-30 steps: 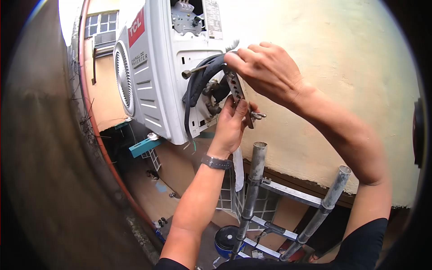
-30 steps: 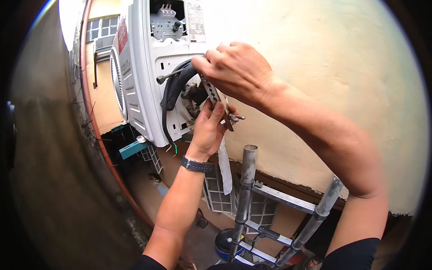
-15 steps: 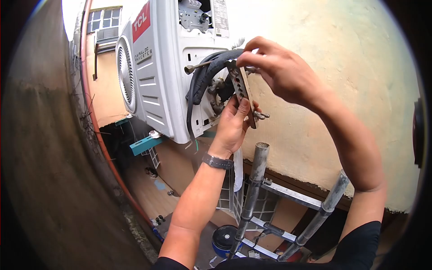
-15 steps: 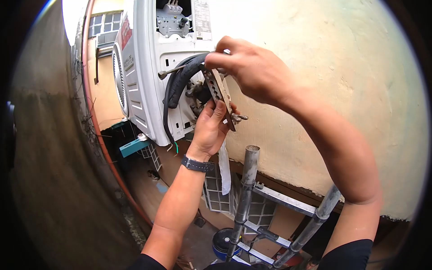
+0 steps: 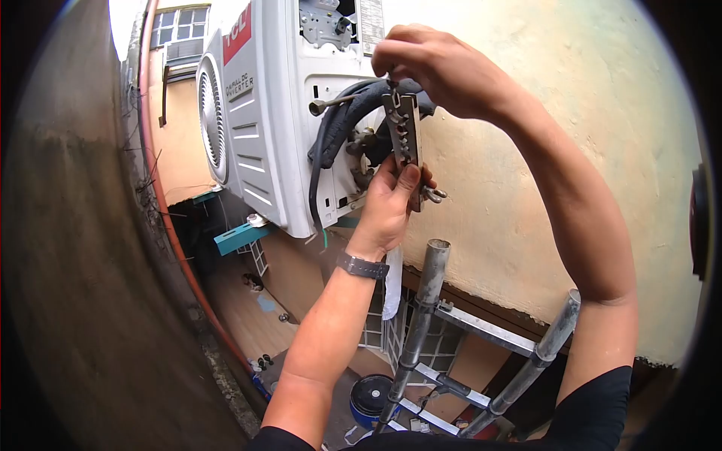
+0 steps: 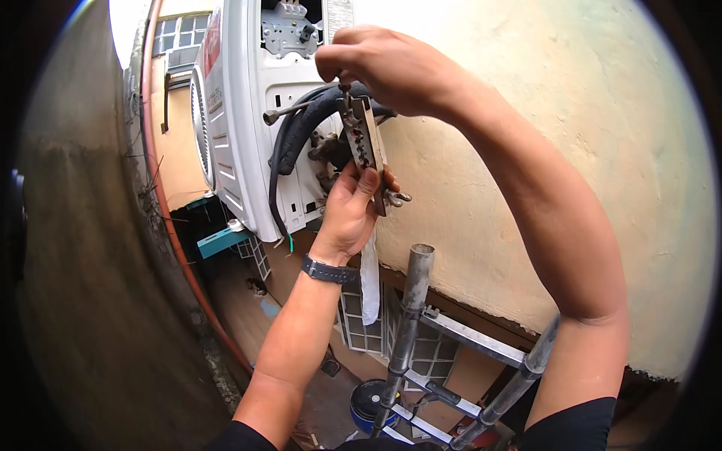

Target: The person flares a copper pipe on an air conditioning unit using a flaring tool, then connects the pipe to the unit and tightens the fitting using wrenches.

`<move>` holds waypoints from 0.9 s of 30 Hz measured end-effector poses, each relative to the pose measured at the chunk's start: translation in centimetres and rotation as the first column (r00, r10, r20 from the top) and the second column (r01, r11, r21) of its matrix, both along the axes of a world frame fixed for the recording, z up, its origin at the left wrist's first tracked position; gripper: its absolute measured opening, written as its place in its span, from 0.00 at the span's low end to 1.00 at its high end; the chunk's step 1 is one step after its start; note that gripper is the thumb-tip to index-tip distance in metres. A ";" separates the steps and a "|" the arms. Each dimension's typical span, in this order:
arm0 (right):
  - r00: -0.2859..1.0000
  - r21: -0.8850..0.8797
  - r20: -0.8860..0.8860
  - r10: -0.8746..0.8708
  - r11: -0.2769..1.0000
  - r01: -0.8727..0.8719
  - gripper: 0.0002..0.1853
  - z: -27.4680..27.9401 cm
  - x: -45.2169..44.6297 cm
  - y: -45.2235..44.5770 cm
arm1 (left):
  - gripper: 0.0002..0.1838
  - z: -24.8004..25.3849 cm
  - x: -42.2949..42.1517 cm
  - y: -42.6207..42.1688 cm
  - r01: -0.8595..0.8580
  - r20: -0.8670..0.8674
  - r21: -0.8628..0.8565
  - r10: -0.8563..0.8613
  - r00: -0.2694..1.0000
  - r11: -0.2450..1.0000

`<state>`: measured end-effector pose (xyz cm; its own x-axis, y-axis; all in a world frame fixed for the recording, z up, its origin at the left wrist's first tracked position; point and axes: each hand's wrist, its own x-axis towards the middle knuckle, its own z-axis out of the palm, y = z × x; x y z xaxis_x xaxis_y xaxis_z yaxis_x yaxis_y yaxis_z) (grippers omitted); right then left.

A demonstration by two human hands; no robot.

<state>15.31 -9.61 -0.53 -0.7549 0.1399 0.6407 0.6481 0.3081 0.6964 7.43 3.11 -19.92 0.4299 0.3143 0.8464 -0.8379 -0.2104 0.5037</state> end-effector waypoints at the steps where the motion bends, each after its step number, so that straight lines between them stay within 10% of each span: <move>1: 1.000 -0.002 0.000 -0.002 1.000 0.002 0.06 0.2 -0.2 0.2 | 0.20 0.1 0.1 -0.1 0.002 0.000 -0.002 -0.002 1.000 1.000; 13: 0.988 -0.197 -0.142 -0.056 0.980 0.027 0.08 1.0 -2.6 2.2 | 0.17 0.5 1.5 -3.1 0.128 0.160 -0.150 -0.103 0.982 0.980; 21: 0.948 -0.334 -0.300 -0.109 0.943 0.003 0.10 1.1 -1.7 1.9 | 0.16 -0.4 -2.2 -4.2 -0.278 0.016 -0.225 0.289 0.957 0.934; 27: 0.851 -0.444 -0.516 0.092 0.821 -0.358 0.15 1.7 -1.9 2.9 | 0.15 0.5 -4.5 -4.9 -0.205 0.075 -0.209 0.225 0.972 0.956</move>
<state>13.44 -6.70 1.14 -0.4478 0.4061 0.7966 0.7080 0.7052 0.0385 2.89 -1.83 -19.42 0.2528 0.5560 0.7918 -0.8305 -0.2950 0.4724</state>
